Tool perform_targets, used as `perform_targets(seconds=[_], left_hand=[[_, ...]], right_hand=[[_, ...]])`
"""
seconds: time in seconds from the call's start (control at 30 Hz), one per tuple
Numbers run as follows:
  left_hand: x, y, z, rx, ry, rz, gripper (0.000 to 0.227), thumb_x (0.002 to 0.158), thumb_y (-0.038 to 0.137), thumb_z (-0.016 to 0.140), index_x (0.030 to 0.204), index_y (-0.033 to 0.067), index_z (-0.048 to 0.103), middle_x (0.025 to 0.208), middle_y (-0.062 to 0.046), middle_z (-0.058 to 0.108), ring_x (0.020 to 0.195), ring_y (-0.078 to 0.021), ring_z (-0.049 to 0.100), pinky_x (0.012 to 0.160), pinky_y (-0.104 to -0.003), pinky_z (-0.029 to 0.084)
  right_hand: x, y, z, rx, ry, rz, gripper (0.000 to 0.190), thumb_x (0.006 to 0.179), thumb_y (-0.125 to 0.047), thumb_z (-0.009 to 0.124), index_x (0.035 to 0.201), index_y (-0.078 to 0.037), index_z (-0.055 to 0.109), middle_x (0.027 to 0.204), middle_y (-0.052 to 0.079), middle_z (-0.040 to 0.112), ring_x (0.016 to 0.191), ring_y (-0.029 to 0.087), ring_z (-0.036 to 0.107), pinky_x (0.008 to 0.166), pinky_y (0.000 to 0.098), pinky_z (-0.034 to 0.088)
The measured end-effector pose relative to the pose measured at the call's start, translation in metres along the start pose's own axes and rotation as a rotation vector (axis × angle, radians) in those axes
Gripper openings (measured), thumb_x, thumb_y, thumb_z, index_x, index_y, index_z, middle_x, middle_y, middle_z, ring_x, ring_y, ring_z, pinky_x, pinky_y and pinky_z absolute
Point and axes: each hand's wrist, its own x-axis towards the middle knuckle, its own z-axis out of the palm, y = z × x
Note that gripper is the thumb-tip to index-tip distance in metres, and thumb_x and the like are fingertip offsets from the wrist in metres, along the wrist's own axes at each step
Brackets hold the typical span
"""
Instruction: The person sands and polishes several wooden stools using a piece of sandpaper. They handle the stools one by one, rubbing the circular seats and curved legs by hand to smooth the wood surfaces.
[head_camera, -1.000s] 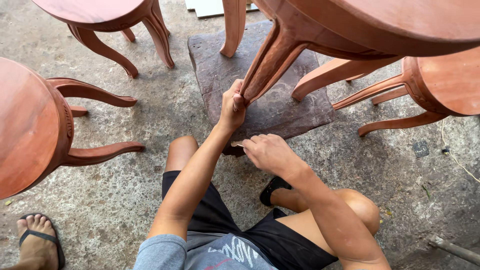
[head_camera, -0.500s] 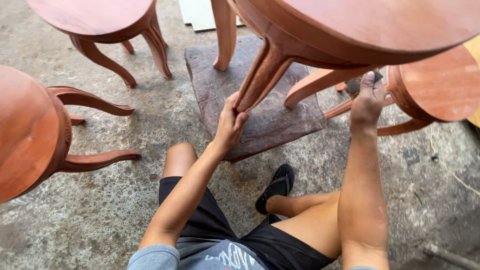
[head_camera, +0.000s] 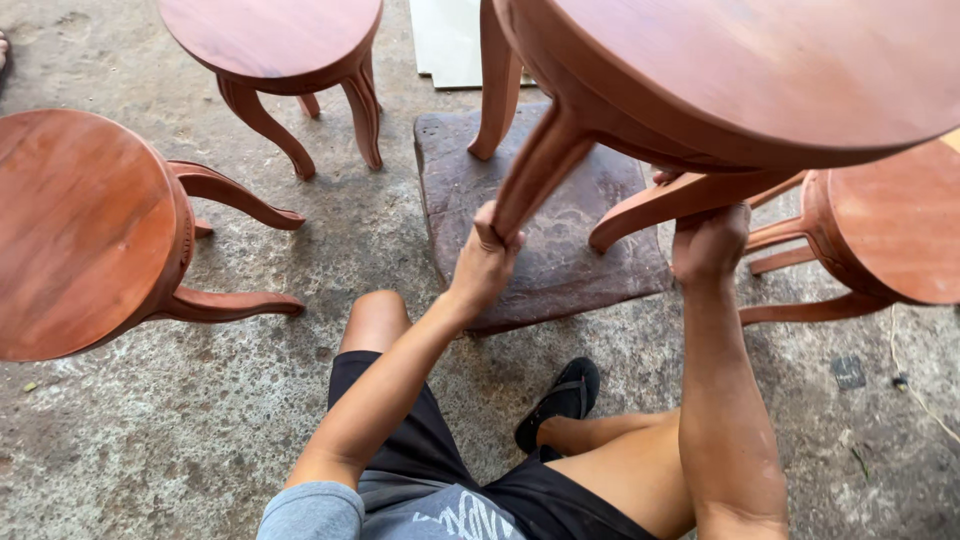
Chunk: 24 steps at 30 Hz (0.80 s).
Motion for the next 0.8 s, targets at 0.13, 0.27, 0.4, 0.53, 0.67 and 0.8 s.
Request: perform_targets(seconds=[0.13,0.27,0.4,0.53,0.67,0.8], left_hand=[[0.018,-0.026,-0.013,0.024,-0.101,0.066,0.06,0.11,0.022,0.062,0.146,0.0117,0.015,0.119,-0.026,0.064,0.1,-0.044,0.071,0.085,-0.051,0.061],[0.046,-0.042,-0.028,0.08,-0.15,0.006,0.068,0.099,0.024,0.072,0.143,0.0042,0.024,0.109,-0.027,0.065,0.096,-0.0475,0.069,0.081,-0.055,0.054],[0.087,-0.042,-0.031,0.113,-0.238,0.058,0.063,0.089,0.02,0.079,0.138,0.0035,0.044,0.12,-0.027,0.06,0.11,-0.0471,0.061,0.092,-0.049,0.051],[0.115,-0.055,-0.015,0.001,-0.278,0.132,0.066,0.083,0.012,0.079,0.141,0.0061,0.048,0.127,-0.022,0.06,0.118,-0.0385,0.059,0.104,-0.042,0.049],[0.109,-0.06,0.011,-0.049,-0.109,0.185,0.073,0.081,0.012,0.08,0.145,0.0066,0.045,0.134,-0.021,0.058,0.125,-0.0376,0.057,0.107,-0.042,0.047],[0.095,-0.056,0.022,0.072,-0.042,0.0,0.072,0.085,0.029,0.078,0.142,0.0105,0.04,0.131,-0.02,0.06,0.122,-0.0375,0.061,0.102,-0.047,0.051]], right_hand=[[-0.025,0.021,-0.037,0.11,0.017,0.034,0.037,0.112,-0.028,0.041,0.13,0.001,0.058,0.119,0.015,0.071,0.112,0.028,0.07,0.103,0.041,0.056],[-0.05,0.046,-0.061,0.303,0.008,-0.044,0.027,0.117,-0.019,0.052,0.137,-0.001,0.056,0.121,0.012,0.068,0.112,0.025,0.066,0.101,0.0393,0.053],[-0.058,0.041,-0.037,-0.582,-0.136,-0.432,0.033,0.116,-0.021,0.052,0.138,0.004,0.053,0.135,0.014,0.06,0.124,0.031,0.059,0.112,0.0468,0.05],[-0.067,0.011,0.014,-0.02,-0.147,-0.178,0.042,0.119,-0.031,0.044,0.132,0.007,0.059,0.122,0.016,0.065,0.111,0.029,0.063,0.106,0.0444,0.052],[-0.063,-0.007,0.039,-0.021,-0.19,-0.176,0.041,0.116,-0.033,0.042,0.123,0.004,0.058,0.115,0.016,0.064,0.103,0.028,0.062,0.099,0.0405,0.053],[-0.056,0.0,0.041,-0.065,-0.331,-0.132,0.041,0.119,-0.032,0.042,0.111,0.005,0.057,0.102,0.015,0.06,0.092,0.025,0.06,0.092,0.0361,0.05]])
